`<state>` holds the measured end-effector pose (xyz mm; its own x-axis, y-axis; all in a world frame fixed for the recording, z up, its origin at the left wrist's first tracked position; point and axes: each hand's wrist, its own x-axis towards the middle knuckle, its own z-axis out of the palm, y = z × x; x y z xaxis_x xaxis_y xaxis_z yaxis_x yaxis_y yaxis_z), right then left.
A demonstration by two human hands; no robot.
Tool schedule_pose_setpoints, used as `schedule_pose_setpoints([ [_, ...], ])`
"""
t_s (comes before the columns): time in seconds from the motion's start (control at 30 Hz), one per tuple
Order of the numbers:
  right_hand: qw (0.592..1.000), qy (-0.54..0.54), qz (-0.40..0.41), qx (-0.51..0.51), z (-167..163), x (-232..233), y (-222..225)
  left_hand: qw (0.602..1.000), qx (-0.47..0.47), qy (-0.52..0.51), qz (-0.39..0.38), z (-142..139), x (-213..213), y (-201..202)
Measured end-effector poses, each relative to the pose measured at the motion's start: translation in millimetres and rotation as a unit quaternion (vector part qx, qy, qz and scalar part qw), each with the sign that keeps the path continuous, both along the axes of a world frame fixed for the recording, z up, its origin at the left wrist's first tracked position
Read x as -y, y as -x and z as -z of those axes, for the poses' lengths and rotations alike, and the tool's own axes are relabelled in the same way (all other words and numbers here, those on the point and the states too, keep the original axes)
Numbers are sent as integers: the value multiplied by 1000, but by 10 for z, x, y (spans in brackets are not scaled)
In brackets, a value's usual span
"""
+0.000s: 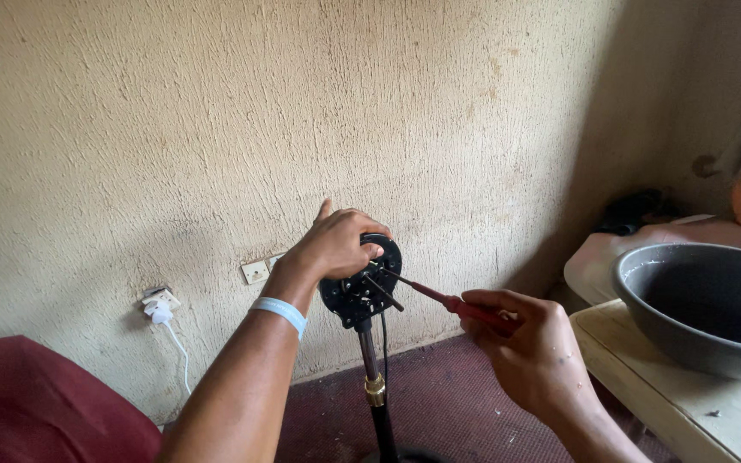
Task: The person wipes the fan's plastic guard grille with a cloth, dips the cloth into a bowl of water, and then uses a screwdriver to unscrew the rear motor housing of the standing fan, working on the screws at the back of the motor.
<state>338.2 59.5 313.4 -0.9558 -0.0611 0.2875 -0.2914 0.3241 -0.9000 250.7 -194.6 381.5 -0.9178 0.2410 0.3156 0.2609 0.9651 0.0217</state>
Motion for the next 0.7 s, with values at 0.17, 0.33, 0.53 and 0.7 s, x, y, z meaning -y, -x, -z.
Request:
schedule_pose_setpoints([
  [0.17, 980, -159, 8, 115, -53, 21, -10, 994, 40, -64, -76, -54, -163, -176],
  [0.33, 979, -203, 25, 21, 45, -5, -25, 996, 43, -50, -66, -70, -249, -303],
  [0.53, 986, -122, 59, -97, 63, 0, -54, 997, 27, -72, 7, 37, -170, -234],
  [0.7, 982, -175, 75, 22, 55, 25, -91, 991, -85, -4, 104, 173, -70, -104],
])
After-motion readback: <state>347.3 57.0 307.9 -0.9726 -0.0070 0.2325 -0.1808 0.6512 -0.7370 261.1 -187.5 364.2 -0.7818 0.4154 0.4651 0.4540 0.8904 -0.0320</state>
